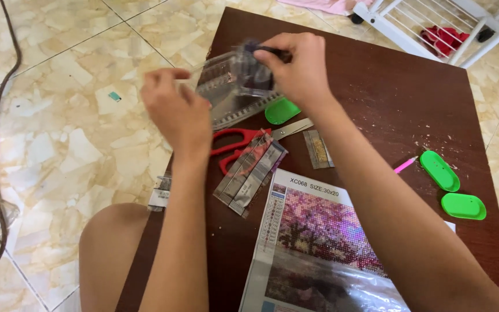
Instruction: Preparing and working on a diamond painting by opening bags of beads and sorting them into trays.
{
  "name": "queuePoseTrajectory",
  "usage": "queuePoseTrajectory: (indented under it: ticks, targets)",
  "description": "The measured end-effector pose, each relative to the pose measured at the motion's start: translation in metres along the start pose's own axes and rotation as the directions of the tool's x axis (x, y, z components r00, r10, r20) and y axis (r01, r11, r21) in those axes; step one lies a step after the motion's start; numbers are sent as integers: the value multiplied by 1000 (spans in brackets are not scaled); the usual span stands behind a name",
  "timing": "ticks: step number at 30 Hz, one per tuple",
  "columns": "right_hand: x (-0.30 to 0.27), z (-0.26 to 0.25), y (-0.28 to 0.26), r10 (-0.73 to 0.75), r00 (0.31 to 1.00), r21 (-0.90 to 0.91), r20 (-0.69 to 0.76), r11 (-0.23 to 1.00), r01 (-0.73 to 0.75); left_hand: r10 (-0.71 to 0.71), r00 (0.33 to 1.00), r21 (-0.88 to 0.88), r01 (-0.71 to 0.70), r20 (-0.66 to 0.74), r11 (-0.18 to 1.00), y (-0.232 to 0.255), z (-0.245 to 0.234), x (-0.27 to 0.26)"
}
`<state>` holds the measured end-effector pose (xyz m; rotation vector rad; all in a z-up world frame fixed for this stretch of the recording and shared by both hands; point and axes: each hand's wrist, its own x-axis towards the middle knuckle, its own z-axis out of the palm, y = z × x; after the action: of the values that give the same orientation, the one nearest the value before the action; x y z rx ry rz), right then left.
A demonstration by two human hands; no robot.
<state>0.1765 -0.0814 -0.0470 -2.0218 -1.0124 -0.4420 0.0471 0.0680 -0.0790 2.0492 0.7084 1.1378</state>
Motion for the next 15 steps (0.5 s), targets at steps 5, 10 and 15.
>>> queuePoseTrajectory:
  ticks: [5, 10, 15]
  targets:
    - [-5, 42, -30, -65, 993, -105, -94, 993, 55, -183, 982, -65, 187, 55, 980, -42, -2, 4]
    - [-12, 60, -52, -189, 981, 0, -52, 982, 189, -179, 979, -35, 183, 94, 982, -60, 7, 1]
    - [-6, 44, -45, -207, 972, 255, 115, 951, 172, -312, 920, -74, 337, 238, 938, -42, -9, -2]
